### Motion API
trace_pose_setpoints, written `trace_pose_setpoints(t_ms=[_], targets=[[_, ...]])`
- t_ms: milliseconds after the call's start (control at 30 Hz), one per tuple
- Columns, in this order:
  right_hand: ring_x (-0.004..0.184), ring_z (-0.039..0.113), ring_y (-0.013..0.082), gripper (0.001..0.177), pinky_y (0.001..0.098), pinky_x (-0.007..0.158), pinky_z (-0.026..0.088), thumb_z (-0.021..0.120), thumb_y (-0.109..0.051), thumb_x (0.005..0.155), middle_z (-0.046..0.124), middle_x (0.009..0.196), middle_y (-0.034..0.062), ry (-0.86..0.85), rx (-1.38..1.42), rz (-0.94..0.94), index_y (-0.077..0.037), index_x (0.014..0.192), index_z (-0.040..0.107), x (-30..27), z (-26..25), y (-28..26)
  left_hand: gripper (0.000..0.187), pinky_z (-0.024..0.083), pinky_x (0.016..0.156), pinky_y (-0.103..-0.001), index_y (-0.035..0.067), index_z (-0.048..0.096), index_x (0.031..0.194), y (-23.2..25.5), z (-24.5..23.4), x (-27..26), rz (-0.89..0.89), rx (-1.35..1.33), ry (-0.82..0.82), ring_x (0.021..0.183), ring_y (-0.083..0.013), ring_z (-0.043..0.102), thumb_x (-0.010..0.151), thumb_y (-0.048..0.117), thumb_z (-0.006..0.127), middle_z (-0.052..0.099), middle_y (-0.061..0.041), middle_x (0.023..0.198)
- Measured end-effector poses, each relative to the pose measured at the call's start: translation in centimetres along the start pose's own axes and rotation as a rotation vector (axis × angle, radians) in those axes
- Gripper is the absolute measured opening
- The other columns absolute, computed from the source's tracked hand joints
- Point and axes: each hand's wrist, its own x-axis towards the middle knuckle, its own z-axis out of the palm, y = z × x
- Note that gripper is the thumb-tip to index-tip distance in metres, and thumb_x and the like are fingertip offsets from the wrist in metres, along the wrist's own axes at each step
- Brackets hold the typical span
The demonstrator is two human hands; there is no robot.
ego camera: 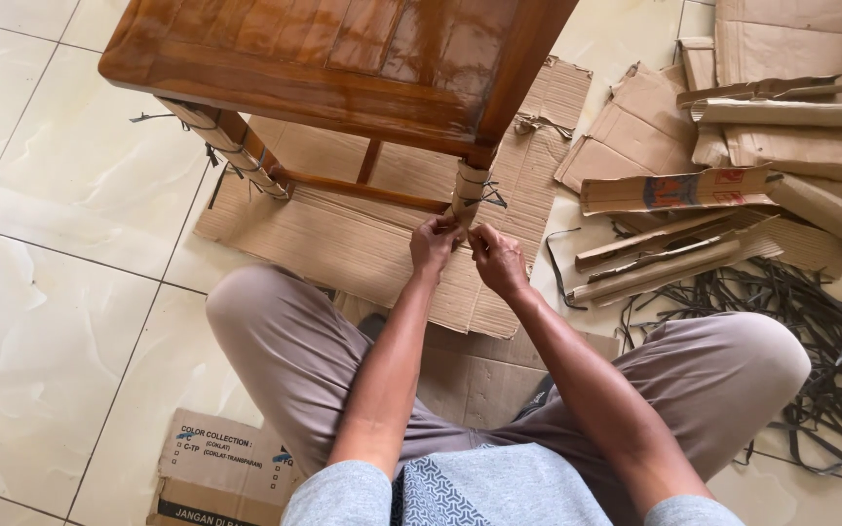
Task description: Wrapping the legs of a wooden chair with cardboard and securing them with plastic ties.
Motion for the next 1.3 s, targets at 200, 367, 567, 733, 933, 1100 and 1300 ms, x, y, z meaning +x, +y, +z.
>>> trace_pose_setpoints(t_ms=[200, 367, 567, 733, 933, 1100, 1300], targets=[[0.073, 0.075, 0.0255, 0.008, 0.041, 0.073, 0.057, 0.067, -0.029, 0.1, 0.074, 0.071, -0.002, -0.034, -0.02, -0.002, -0.023, 0.095, 0.068, -0.3, -0.3, 0.6, 0.03, 0.062, 0.057, -0.025, 0.007, 0.077, 0.102, -0.3, 0.2, -2.1, -0.006, -0.161, -0.036, 0.069, -0.0169, 0.073, 0.077, 0.018, 0.09, 0.074, -0.012, 0.083], [0.074, 0.075, 0.0252, 0.006, 0.0417, 0.072, 0.058, 0.066, -0.026, 0.099, 0.074, 0.071, -0.0027, -0.045, -0.077, -0.046, -0.024, 0.094, 0.068, -1.1, -1.4, -0.5, 0.025, 0.056, 0.06, -0.019, 0.014, 0.075, 0.097, -0.1, 0.4, -2.6, -0.096, -0.229, -0.111, 0.076, -0.01, 0.069, 0.079, 0.024, 0.089, 0.071, 0.0, 0.085], [0.072, 0.075, 0.0268, 0.004, 0.0422, 0.072, 0.058, 0.063, -0.021, 0.098, 0.075, 0.072, -0.0018, -0.123, -0.072, -0.102, -0.023, 0.096, 0.066, -2.3, -2.0, -2.2, 0.021, 0.057, 0.061, -0.024, 0.014, 0.073, 0.09, 0.8, -0.2, -2.9, -0.168, -0.29, -0.16, 0.071, -0.0125, 0.07, 0.079, 0.02, 0.09, 0.073, -0.005, 0.078], [0.073, 0.074, 0.0256, 0.004, 0.0416, 0.073, 0.058, 0.063, -0.02, 0.097, 0.075, 0.074, -0.0015, -0.172, -0.053, -0.109, -0.023, 0.099, 0.066, -2.2, -3.2, -3.4, 0.02, 0.055, 0.062, -0.019, 0.018, 0.071, 0.088, 3.1, -1.0, -4.3, -0.231, -0.305, -0.216, 0.07, -0.0098, 0.071, 0.08, 0.022, 0.089, 0.072, 0.0, 0.074], [0.082, 0.073, 0.0374, 0.02, 0.0501, 0.078, 0.058, 0.066, -0.033, 0.096, 0.075, 0.079, 0.0125, -0.284, -0.044, -0.023, -0.017, 0.102, 0.075, -0.9, -3.1, 0.5, 0.026, 0.056, 0.069, -0.028, 0.009, 0.076, 0.092, -1.5, -0.3, -1.2, -0.209, -0.328, -0.185, 0.072, -0.0183, 0.071, 0.073, 0.014, 0.094, 0.073, -0.01, 0.077], [0.076, 0.072, 0.0224, 0.01, 0.0312, 0.068, 0.059, 0.077, -0.026, 0.094, 0.072, 0.08, 0.0078, 0.062, 0.064, 0.0, -0.018, 0.101, 0.079, 0.9, -3.4, 1.2, 0.031, 0.054, 0.069, -0.025, 0.01, 0.079, 0.094, 0.3, -0.1, -3.0, -0.147, -0.241, -0.152, 0.073, -0.0131, 0.07, 0.069, 0.018, 0.096, 0.074, -0.006, 0.079], [0.084, 0.072, 0.0234, 0.018, 0.037, 0.074, 0.061, 0.076, -0.034, 0.094, 0.069, 0.088, 0.0076, -0.037, 0.032, 0.065, -0.021, 0.105, 0.081, 1.9, -1.3, 0.1, 0.015, 0.049, 0.064, -0.031, 0.016, 0.081, 0.081, -1.2, 1.3, -2.5, -0.025, -0.001, -0.019, 0.071, -0.0164, 0.068, 0.068, 0.013, 0.075, 0.069, -0.005, 0.068]])
